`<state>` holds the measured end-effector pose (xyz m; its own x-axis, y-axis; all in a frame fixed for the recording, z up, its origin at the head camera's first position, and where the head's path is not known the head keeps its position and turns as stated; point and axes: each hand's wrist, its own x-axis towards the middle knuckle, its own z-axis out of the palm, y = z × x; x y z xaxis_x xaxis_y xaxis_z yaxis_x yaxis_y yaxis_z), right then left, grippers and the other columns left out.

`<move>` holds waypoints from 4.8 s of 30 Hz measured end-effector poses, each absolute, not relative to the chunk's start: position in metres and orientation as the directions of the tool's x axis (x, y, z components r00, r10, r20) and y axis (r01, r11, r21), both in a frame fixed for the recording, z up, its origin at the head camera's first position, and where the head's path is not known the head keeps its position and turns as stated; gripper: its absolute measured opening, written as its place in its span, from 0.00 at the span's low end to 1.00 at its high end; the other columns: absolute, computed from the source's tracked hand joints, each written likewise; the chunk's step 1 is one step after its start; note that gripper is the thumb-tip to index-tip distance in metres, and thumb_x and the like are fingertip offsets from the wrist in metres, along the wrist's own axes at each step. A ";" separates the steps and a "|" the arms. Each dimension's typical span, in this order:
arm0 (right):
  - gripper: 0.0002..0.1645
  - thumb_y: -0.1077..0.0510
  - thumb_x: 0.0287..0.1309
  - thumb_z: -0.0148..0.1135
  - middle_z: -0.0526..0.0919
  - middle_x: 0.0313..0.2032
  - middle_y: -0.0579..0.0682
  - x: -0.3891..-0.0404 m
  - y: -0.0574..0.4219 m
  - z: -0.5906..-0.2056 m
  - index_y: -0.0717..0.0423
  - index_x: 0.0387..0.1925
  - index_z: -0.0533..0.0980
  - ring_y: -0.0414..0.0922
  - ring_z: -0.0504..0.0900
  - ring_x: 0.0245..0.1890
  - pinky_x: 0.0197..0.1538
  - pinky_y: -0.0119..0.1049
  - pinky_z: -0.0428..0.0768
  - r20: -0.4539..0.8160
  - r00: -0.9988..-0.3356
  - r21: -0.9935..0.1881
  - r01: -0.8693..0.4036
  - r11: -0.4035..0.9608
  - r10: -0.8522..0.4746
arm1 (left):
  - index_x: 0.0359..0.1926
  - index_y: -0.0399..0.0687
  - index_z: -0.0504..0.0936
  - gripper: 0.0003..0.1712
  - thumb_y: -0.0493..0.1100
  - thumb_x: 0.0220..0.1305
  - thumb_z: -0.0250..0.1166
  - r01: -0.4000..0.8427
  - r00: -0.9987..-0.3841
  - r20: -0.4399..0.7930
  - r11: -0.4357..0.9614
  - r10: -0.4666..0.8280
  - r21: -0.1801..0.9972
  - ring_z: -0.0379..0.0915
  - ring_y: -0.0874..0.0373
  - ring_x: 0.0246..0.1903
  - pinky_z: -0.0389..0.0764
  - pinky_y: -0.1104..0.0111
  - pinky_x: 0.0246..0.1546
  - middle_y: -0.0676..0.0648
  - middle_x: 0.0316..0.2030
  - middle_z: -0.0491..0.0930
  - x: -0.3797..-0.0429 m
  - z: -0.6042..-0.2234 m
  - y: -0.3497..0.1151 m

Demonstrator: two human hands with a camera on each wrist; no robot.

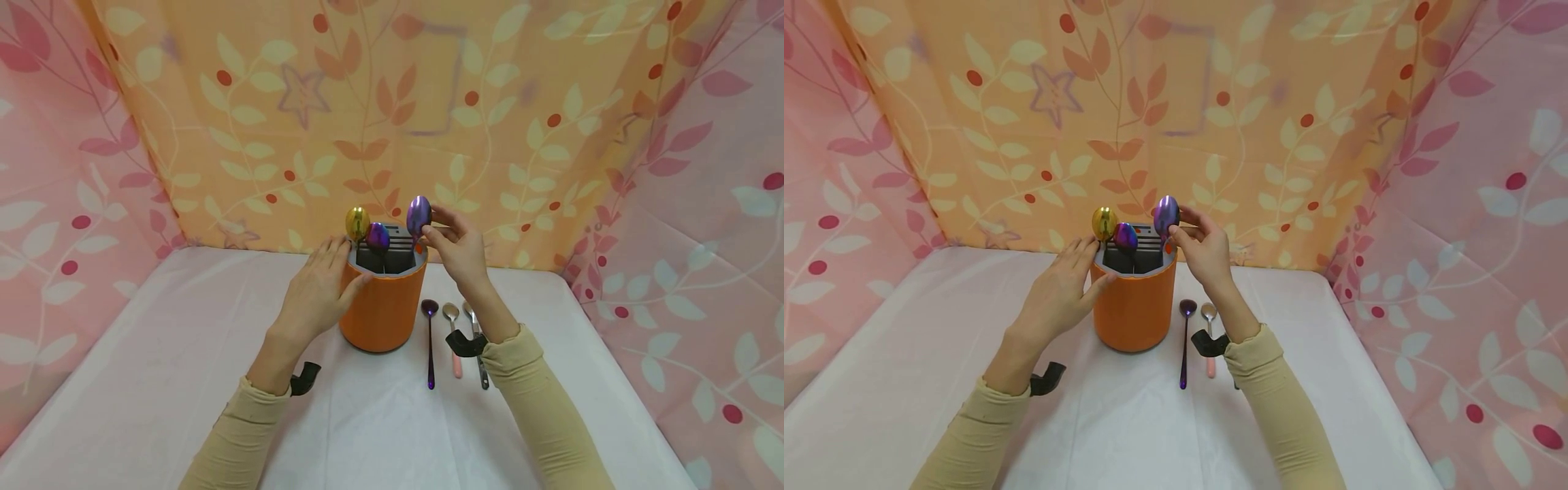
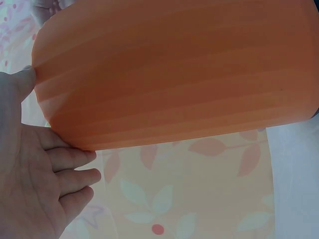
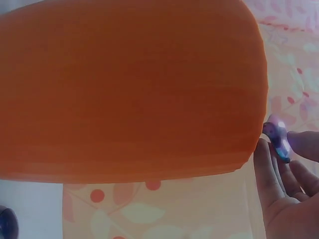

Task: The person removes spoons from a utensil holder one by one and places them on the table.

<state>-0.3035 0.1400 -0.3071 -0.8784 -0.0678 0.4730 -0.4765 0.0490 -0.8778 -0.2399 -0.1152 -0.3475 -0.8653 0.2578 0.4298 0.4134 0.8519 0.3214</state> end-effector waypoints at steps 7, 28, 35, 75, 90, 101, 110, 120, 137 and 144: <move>0.30 0.68 0.65 0.69 0.80 0.53 0.59 -0.303 0.139 -0.305 0.62 0.67 0.75 0.46 0.87 0.44 0.47 0.38 0.89 0.444 -0.894 -0.896 -0.444 -0.006 -0.066 | 0.79 0.34 0.58 0.50 0.69 0.77 0.50 0.415 -0.863 0.433 0.853 0.259 0.317 0.48 0.39 0.80 0.53 0.48 0.79 0.35 0.80 0.55 -0.240 -0.347 -0.114; 0.28 0.74 0.64 0.66 0.81 0.46 0.54 -0.294 0.144 -0.291 0.68 0.65 0.74 0.44 0.88 0.39 0.45 0.42 0.89 0.499 -0.866 -0.851 -0.481 -0.209 -0.038 | 0.79 0.34 0.59 0.50 0.70 0.77 0.50 0.416 -0.861 0.438 0.852 0.257 0.318 0.48 0.38 0.80 0.53 0.47 0.78 0.34 0.79 0.56 -0.240 -0.348 -0.115; 0.25 0.76 0.64 0.65 0.81 0.46 0.56 -0.285 0.150 -0.279 0.66 0.62 0.74 0.46 0.87 0.41 0.47 0.43 0.89 0.529 -0.848 -0.805 -0.511 -0.302 0.027 | 0.79 0.33 0.59 0.50 0.69 0.77 0.50 0.422 -0.858 0.444 0.848 0.258 0.322 0.49 0.38 0.79 0.53 0.48 0.79 0.34 0.79 0.56 -0.239 -0.348 -0.114; 0.25 0.71 0.58 0.74 0.82 0.44 0.59 -0.271 0.235 -0.282 0.69 0.58 0.80 0.47 0.88 0.35 0.42 0.39 0.89 0.408 -0.852 -0.755 -0.517 -0.405 0.327 | 0.79 0.34 0.59 0.50 0.71 0.76 0.49 0.422 -0.856 0.450 0.846 0.255 0.325 0.49 0.39 0.79 0.54 0.48 0.79 0.34 0.79 0.56 -0.239 -0.347 -0.113; 0.31 0.67 0.61 0.73 0.88 0.39 0.49 -0.292 0.286 -0.343 0.70 0.65 0.76 0.42 0.90 0.34 0.43 0.35 0.89 0.205 -0.954 -0.950 -0.248 -0.190 0.218 | 0.79 0.33 0.59 0.50 0.70 0.76 0.50 0.427 -0.853 0.453 0.846 0.259 0.321 0.49 0.38 0.79 0.54 0.47 0.78 0.33 0.78 0.57 -0.239 -0.348 -0.113; 0.30 0.66 0.67 0.69 0.88 0.41 0.41 -0.306 0.315 -0.385 0.73 0.67 0.72 0.38 0.91 0.36 0.43 0.33 0.88 0.110 -0.987 -0.994 -0.111 -0.005 0.121 | 0.79 0.33 0.59 0.50 0.70 0.77 0.50 0.436 -0.848 0.457 0.842 0.266 0.317 0.49 0.38 0.79 0.54 0.47 0.78 0.34 0.79 0.55 -0.239 -0.347 -0.114; 0.32 0.67 0.70 0.64 0.88 0.39 0.40 -0.315 0.328 -0.411 0.76 0.70 0.67 0.36 0.89 0.36 0.42 0.33 0.89 0.009 -0.999 -0.995 -0.005 0.096 0.039 | 0.79 0.34 0.58 0.50 0.70 0.77 0.50 0.427 -0.856 0.445 0.846 0.264 0.320 0.49 0.39 0.79 0.53 0.48 0.79 0.35 0.80 0.55 -0.238 -0.348 -0.114; 0.30 0.67 0.72 0.62 0.86 0.39 0.42 -0.325 0.335 -0.430 0.76 0.70 0.68 0.34 0.87 0.33 0.43 0.33 0.89 -0.049 -0.998 -0.978 0.056 0.203 0.038 | 0.79 0.34 0.58 0.50 0.70 0.77 0.51 0.429 -0.853 0.450 0.844 0.263 0.321 0.49 0.38 0.79 0.54 0.47 0.78 0.35 0.79 0.55 -0.238 -0.348 -0.114; 0.29 0.66 0.72 0.62 0.84 0.46 0.57 -0.336 0.332 -0.447 0.77 0.68 0.68 0.35 0.83 0.30 0.39 0.30 0.88 -0.155 -0.987 -0.930 0.162 0.331 0.047 | 0.79 0.34 0.59 0.50 0.70 0.76 0.50 0.430 -0.852 0.454 0.842 0.260 0.325 0.49 0.38 0.79 0.54 0.47 0.78 0.35 0.79 0.55 -0.237 -0.347 -0.114; 0.30 0.66 0.71 0.63 0.81 0.51 0.64 -0.337 0.335 -0.453 0.80 0.67 0.68 0.34 0.84 0.31 0.39 0.28 0.88 -0.177 -0.983 -0.923 0.183 0.338 0.049 | 0.79 0.34 0.59 0.50 0.70 0.77 0.50 0.422 -0.856 0.449 0.848 0.255 0.322 0.50 0.38 0.79 0.54 0.47 0.78 0.35 0.79 0.55 -0.238 -0.347 -0.113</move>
